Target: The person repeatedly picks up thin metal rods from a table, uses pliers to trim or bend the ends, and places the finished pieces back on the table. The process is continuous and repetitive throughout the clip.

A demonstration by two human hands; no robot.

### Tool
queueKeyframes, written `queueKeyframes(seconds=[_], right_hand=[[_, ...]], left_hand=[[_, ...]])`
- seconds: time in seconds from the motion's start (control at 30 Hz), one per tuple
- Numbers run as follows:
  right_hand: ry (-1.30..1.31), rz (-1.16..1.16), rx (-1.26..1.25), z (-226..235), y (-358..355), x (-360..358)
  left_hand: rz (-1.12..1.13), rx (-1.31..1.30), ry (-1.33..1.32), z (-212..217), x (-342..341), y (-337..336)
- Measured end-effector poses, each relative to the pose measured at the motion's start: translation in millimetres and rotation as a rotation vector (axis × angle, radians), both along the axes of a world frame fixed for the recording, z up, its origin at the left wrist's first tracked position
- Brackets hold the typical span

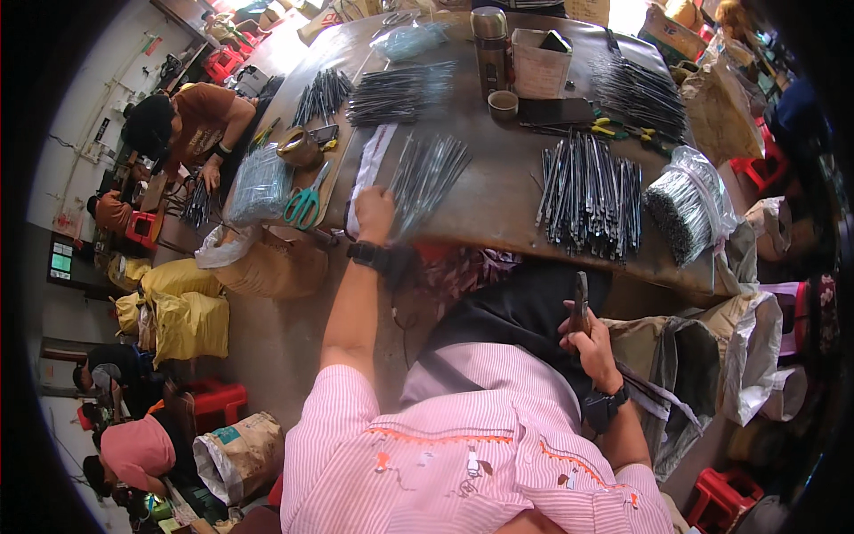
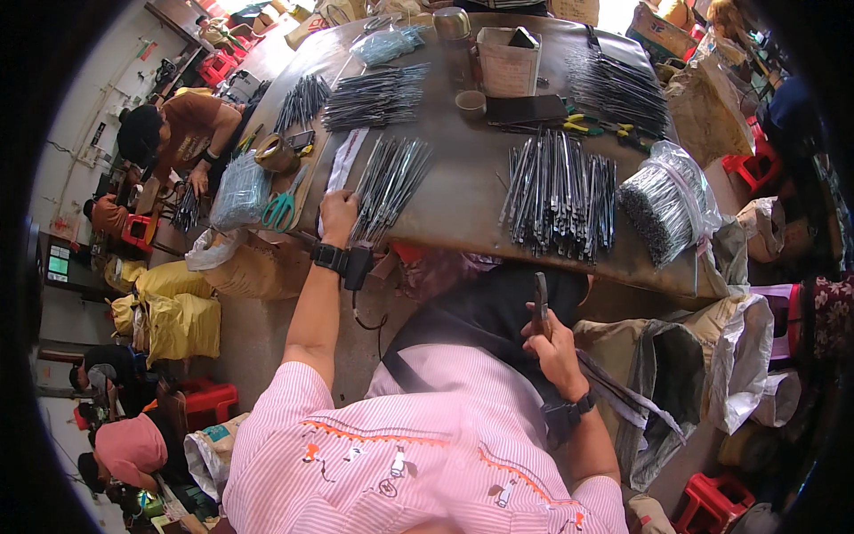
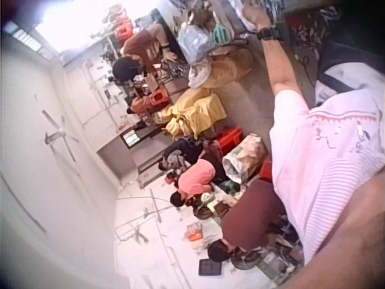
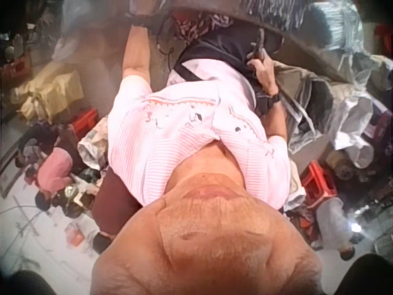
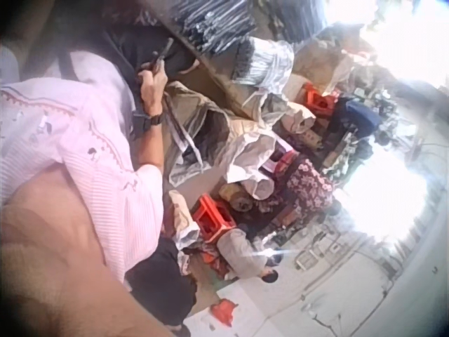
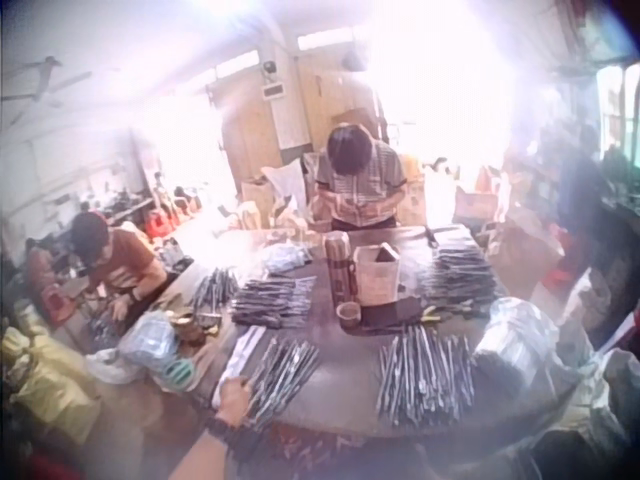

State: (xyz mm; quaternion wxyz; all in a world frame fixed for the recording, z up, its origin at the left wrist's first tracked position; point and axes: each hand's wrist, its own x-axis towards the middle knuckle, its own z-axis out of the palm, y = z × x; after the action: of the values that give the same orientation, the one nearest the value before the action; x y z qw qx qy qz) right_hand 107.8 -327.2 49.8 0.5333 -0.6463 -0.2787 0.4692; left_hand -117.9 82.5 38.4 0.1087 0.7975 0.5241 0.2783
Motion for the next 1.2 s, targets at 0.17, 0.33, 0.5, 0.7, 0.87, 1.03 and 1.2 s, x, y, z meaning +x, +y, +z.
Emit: queueKeyframes(seconds=[0.17,0.33,0.5,0.7,0.87,1.03,1.2], right_hand=[[0.058,0.032,0.024,5.2,2.3,-5.8],[0.080,0.086,0.030,18.9,6.7,-7.5],[0.078,0.204,0.075,29.9,16.9,-11.0],[0.114,0.188,0.077,38.3,14.7,-14.6],[0.199,0.018,0.074,40.6,-6.0,0.8],[0.329,-0.308,0.126,18.4,-31.9,49.0],[0.650,-0.620,0.485,-9.7,-50.0,109.7]], left_hand=[[0.056,-0.085,0.176,-5.7,-2.0,5.7],[-0.038,0.152,0.032,26.7,46.8,-43.6],[-0.292,-0.089,0.003,26.2,131.9,-117.0],[-0.430,-0.339,-0.086,-10.0,191.6,-133.8],[-0.603,-1.069,-0.623,-15.6,168.9,-100.0],[-0.687,-1.289,-0.513,8.3,128.1,-87.4],[-0.186,-2.099,-1.108,42.9,107.6,-128.6]])
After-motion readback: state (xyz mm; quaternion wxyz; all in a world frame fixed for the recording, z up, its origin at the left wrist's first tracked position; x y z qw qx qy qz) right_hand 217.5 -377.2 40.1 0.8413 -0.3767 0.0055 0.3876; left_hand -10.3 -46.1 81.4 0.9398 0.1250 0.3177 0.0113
